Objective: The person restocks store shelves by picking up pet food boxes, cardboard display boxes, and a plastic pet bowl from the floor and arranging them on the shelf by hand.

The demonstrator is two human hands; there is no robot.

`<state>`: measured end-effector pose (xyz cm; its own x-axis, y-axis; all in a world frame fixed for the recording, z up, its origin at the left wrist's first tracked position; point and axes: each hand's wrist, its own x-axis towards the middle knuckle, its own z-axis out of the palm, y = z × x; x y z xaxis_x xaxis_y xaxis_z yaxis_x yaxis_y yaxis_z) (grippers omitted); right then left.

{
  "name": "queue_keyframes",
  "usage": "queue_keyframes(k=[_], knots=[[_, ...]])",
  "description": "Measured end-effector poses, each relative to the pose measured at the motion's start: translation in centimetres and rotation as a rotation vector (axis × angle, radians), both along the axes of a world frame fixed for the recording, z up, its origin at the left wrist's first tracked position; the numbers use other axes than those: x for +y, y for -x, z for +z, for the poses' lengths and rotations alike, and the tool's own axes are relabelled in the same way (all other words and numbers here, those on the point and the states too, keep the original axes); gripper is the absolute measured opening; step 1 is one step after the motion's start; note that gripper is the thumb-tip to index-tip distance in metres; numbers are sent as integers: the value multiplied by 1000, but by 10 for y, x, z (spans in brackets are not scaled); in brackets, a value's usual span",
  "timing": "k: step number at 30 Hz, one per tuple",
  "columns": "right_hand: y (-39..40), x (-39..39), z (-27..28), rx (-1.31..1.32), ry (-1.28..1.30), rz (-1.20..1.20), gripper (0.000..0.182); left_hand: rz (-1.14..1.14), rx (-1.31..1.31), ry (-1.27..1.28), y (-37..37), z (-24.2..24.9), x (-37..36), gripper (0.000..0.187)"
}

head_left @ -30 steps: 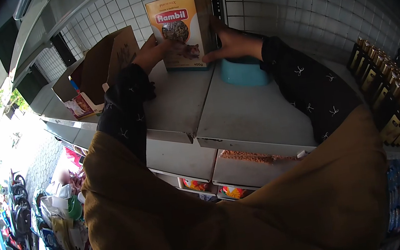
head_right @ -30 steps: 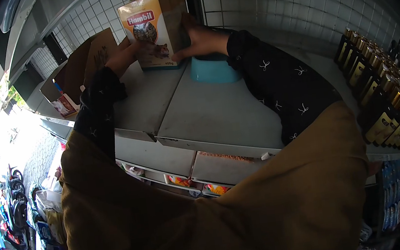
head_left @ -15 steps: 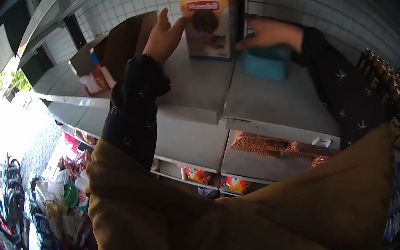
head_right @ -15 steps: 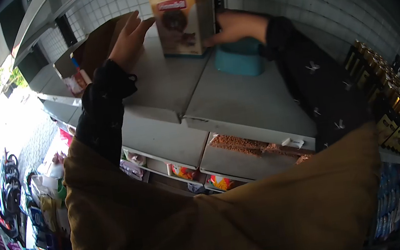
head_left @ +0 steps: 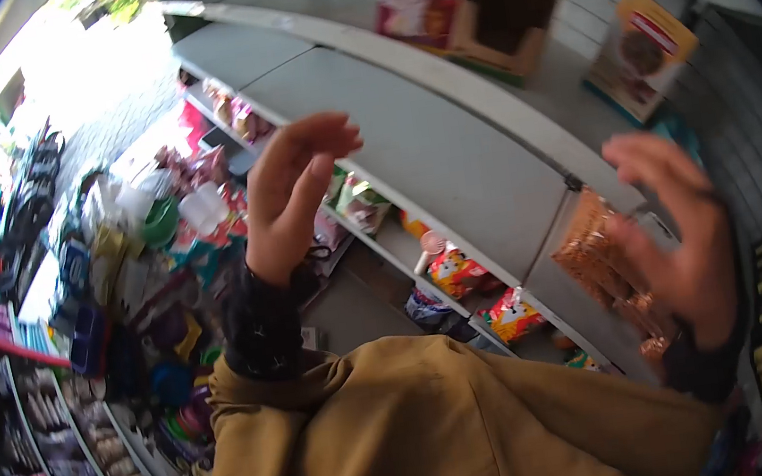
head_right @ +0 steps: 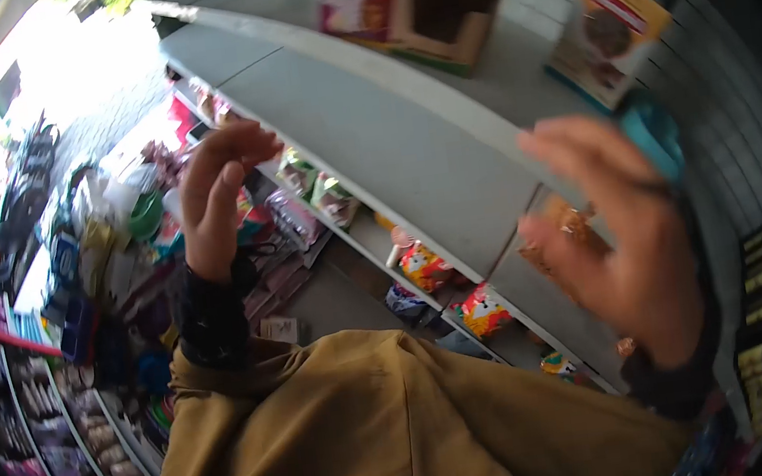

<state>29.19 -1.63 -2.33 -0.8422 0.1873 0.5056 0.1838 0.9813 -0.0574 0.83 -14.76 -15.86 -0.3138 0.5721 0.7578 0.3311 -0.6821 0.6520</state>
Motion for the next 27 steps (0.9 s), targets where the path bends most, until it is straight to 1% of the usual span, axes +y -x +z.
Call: queue_keyframes(k=[2, 3, 5, 6, 8, 9, 11, 12, 14, 17, 22, 25, 26, 27], knots=[[18, -19, -20, -46, 75, 159, 35, 107, -297, 118, 19, -47, -34, 29], [29, -25, -32, -64, 83, 194, 35, 142, -316, 122, 26, -74, -50, 29], [56, -28, -67, -54, 431, 341, 33, 304, -628, 215, 38, -124, -80, 27], [74, -28, -85, -86, 448, 377, 33, 346, -658, 218, 44, -146, -95, 27], [111, -31, -127, -52, 444, 386, 31, 443, -822, 294, 46, -187, -127, 25], [127, -35, -147, -111, 474, 428, 31, 497, -921, 332, 39, -205, -146, 24], [162, -49, -188, -80, 786, 437, 27, 616, -1016, 361, 32, -231, -182, 24], [178, -58, -206, -125, 809, 469, 27, 679, -1044, 374, 33, -239, -197, 24], [210, -75, -237, -191, 1002, 509, 24, 778, -1083, 372, 34, -254, -223, 24], [250, -99, -274, -353, 1107, 586, 23, 925, -1215, 286, 28, -283, -260, 24], [315, -125, -340, -558, 1238, 688, 23, 1068, -1375, 300, 10, -333, -285, 26], [352, -133, -393, -692, 1251, 694, 23, 1012, -1550, 368, 0, -362, -279, 27], [365, -134, -412, -748, 1253, 693, 24, 1032, -1562, 348, -2, -373, -276, 27], [377, -135, -434, -767, 1244, 717, 24, 1011, -1594, 393, -3, -386, -273, 27]])
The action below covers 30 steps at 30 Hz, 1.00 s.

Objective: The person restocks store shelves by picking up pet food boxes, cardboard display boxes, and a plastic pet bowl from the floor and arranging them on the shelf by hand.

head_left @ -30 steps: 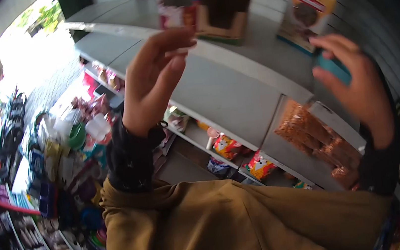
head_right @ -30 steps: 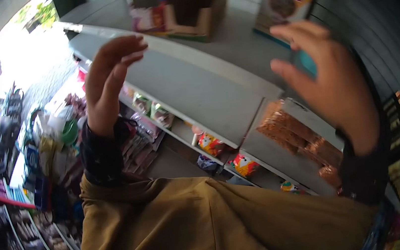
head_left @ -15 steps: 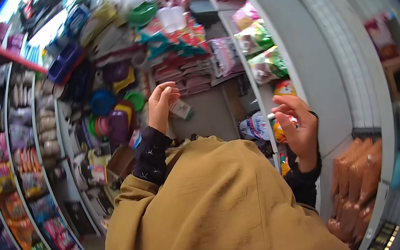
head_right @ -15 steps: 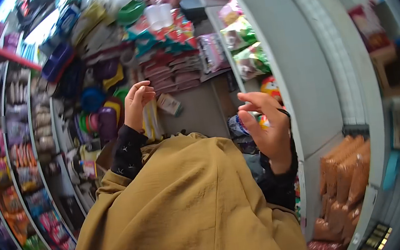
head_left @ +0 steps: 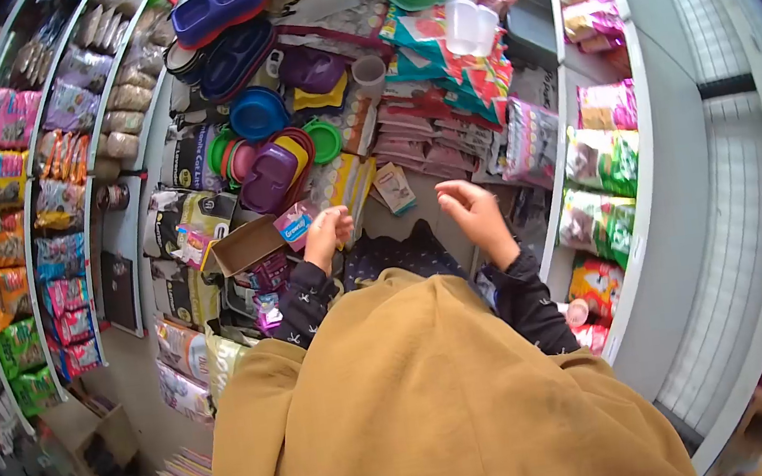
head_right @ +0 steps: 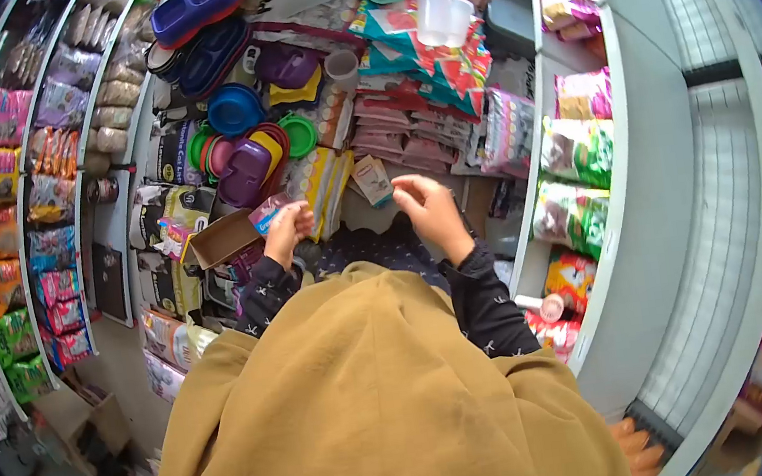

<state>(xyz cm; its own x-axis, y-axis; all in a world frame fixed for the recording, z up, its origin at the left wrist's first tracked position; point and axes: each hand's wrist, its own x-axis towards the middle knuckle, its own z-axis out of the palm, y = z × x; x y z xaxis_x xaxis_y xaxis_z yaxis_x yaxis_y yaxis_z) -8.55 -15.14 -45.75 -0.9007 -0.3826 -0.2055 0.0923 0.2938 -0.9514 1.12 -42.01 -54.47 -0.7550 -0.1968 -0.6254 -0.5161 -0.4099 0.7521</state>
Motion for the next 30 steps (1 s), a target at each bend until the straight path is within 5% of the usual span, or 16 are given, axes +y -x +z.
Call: queue_keyframes(k=[10, 17, 24, 30], knots=[[88, 23, -229, -366, -391, 190, 40, -105, -377, 27, 33, -164, 60, 28], [102, 29, -404, -283, -557, 266, 51, -163, -405, 99, 71, -294, 81, 29], [91, 7, -485, -461, -517, 232, 60, -99, -429, 102, 70, -393, 96, 30], [86, 3, -554, -409, -523, 305, 74, -17, -535, 99, 66, -468, 112, 60]])
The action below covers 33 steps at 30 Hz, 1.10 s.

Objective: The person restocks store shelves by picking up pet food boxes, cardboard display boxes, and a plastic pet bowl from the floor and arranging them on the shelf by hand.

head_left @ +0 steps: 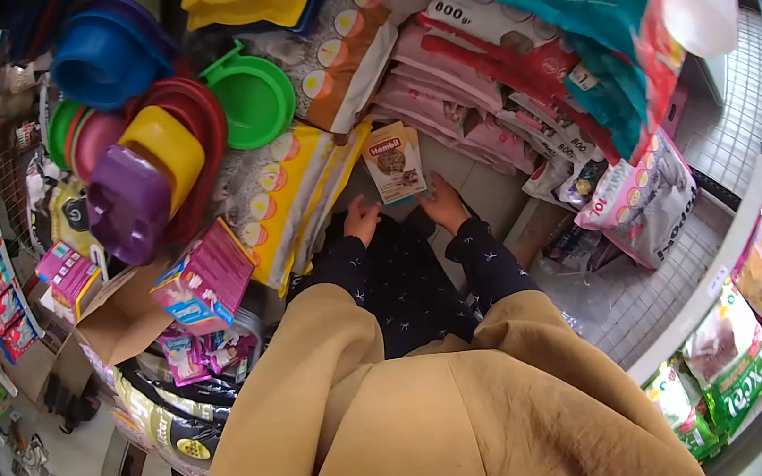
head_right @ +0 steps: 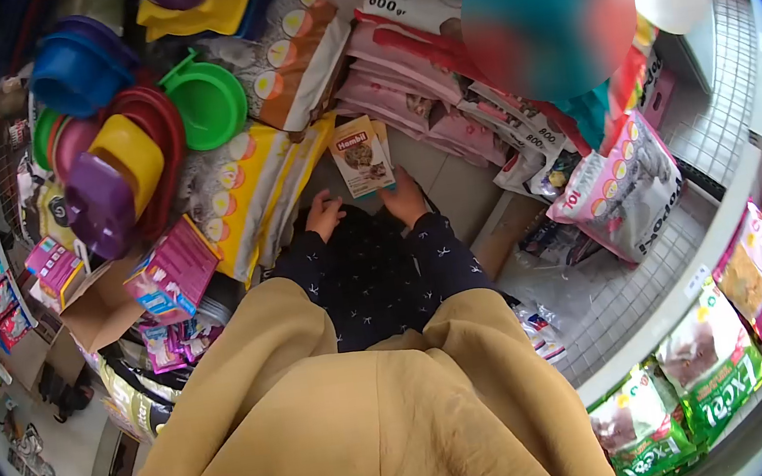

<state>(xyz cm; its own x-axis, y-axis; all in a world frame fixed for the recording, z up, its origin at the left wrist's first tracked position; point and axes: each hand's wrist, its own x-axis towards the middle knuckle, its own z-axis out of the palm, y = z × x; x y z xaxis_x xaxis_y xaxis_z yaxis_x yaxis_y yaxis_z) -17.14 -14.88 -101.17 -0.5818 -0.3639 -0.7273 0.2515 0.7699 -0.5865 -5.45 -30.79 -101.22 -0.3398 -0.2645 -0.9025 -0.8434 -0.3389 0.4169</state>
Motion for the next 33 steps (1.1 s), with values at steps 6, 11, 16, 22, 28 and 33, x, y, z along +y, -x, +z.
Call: queue_keyframes(k=[6, 11, 16, 22, 28, 33], knots=[[-8, -6, -61, 120, 20, 23, 82, -12, -28, -50, 17, -57, 1, 79], [-27, -10, -98, 149, 202, -80, 89, 217, -10, -161, 33, -61, 4, 80], [-16, -16, -65, -55, -58, -148, 81, 211, 87, -362, 39, -27, -2, 79], [-32, 7, -25, -140, 107, -237, 58, 117, -13, -307, 29, 45, 3, 69], [-42, 17, 92, -164, 331, -518, 53, 109, 64, -285, 20, 126, 9, 60], [-17, 23, 226, -86, 546, -668, 56, 62, 252, -353, 44, 241, 5, 65]])
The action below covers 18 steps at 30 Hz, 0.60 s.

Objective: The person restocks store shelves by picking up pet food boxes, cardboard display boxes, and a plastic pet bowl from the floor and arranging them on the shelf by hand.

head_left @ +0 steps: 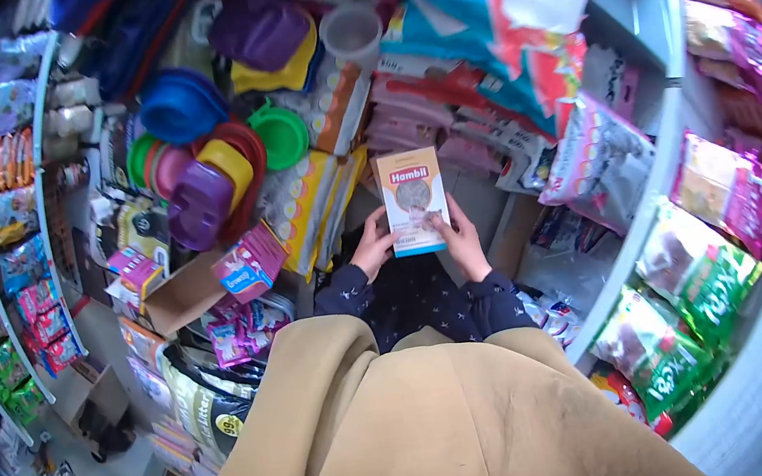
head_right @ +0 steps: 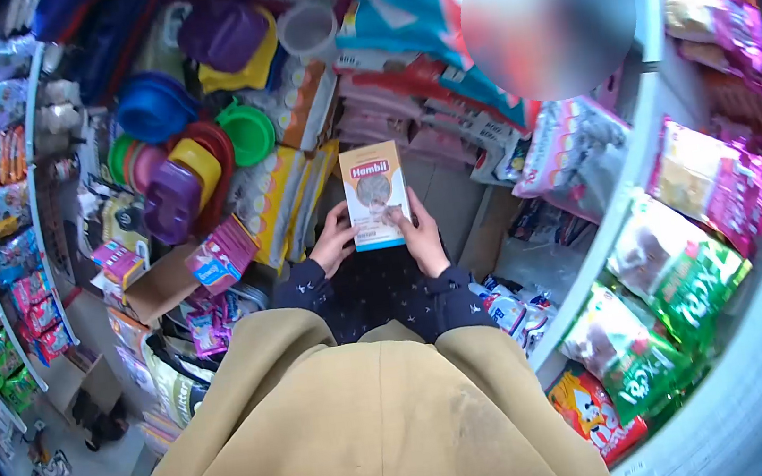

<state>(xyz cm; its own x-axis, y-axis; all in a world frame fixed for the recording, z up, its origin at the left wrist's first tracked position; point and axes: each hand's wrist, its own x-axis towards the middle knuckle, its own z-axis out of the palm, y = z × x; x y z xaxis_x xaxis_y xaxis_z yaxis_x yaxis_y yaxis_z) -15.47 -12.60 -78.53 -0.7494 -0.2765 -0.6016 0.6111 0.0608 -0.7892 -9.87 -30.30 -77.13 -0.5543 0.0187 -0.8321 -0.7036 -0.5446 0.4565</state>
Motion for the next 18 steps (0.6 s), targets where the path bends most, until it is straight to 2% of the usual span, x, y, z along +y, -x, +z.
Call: queue_keyframes(k=[4, 8, 12, 15, 18], knots=[[20, 11, 96, 69, 100, -84, 57, -125, 260, -45, 18, 76, -5, 65], [44, 20, 195, 161, 232, -144, 58, -263, 523, 99, 48, 168, -7, 66], [43, 34, 284, 305, 307, -182, 59, -287, 723, 33, 64, 244, -3, 70], [34, 44, 345, 434, 326, -204, 61, -314, 799, -199, 69, 299, 2, 75], [-1, 51, 396, 592, 274, -238, 63, -407, 877, -256, 60, 349, 10, 77]])
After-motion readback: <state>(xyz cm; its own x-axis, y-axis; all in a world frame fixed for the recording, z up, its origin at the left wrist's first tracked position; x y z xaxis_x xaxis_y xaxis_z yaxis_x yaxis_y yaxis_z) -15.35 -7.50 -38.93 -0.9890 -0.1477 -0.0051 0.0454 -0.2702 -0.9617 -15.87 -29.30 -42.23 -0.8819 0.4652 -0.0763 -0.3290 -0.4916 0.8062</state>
